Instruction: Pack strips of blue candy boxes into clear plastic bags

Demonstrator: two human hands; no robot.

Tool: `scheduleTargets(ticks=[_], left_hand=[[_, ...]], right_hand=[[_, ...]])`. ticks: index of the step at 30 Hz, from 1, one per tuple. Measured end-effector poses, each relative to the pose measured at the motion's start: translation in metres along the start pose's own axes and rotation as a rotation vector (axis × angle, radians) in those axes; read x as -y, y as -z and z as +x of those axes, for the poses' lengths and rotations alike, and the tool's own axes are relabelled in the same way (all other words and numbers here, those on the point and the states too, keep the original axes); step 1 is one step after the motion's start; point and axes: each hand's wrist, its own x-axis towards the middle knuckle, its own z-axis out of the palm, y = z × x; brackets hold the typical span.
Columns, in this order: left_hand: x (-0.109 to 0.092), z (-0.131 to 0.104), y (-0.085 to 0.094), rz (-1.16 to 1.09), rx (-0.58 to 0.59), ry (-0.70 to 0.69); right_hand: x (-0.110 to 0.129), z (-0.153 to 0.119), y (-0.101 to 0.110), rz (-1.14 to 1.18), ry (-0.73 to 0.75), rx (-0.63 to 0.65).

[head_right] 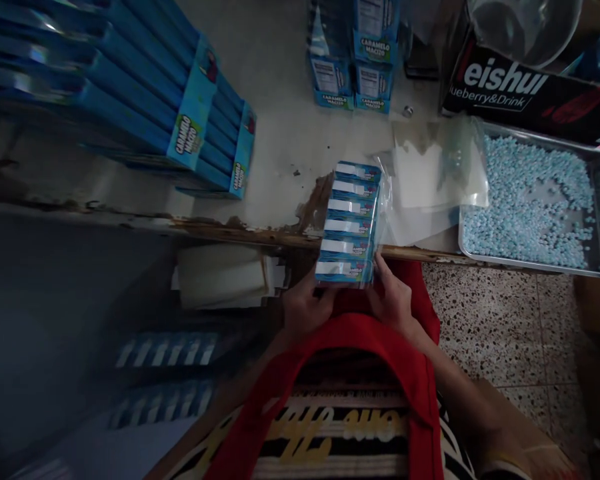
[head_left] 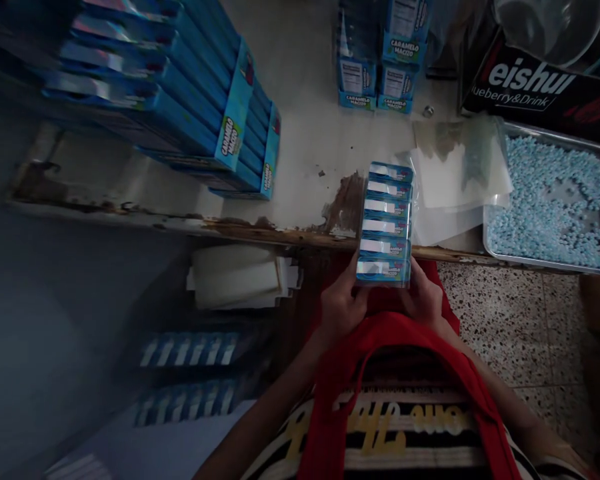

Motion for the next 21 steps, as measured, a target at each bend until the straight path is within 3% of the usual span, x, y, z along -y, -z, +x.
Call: scheduleTargets(ticks=[7, 9, 11, 12, 13, 15, 16, 18, 21], left_hand=[[0.002, -0.002, -0.006, 0.171, -0.107, -0.14], [0.003, -0.003, 0.003, 0.189, -0.064, -0.119], [0.0, 0.003, 0.019, 0.22, -0.014, -0.05], [-0.003, 0.01, 0.028, 0.228, -0.003, -0.044], [-0.007, 0.019, 0.037, 0.227, 0.002, -0.086], [-0.017, 0.044, 0.05, 0.219, 0.077, -0.308], [-0.022, 0.056, 0.053, 0.221, 0.157, -0.446], [-0.027, 0.077, 0.05, 0.246, 0.352, -0.653], [-0.026, 0.086, 0.034, 0.268, 0.475, -0.694]], right_hand=[[-0.002, -0.001, -0.003, -0.011, -0.138, 0.048], [0.001, 0.003, 0.018, 0.043, -0.149, 0.132], [0.008, 0.017, 0.053, 0.118, -0.114, 0.228], [0.014, 0.03, 0.072, 0.162, -0.078, 0.244], [0.02, 0.047, 0.09, 0.209, -0.065, 0.175], [0.031, 0.093, 0.112, 0.203, -0.034, -0.058], [0.034, 0.121, 0.114, 0.113, 0.051, -0.117], [0.033, 0.177, 0.1, -0.075, 0.191, -0.112], [0.015, 0.246, 0.061, -0.112, 0.067, 0.04]])
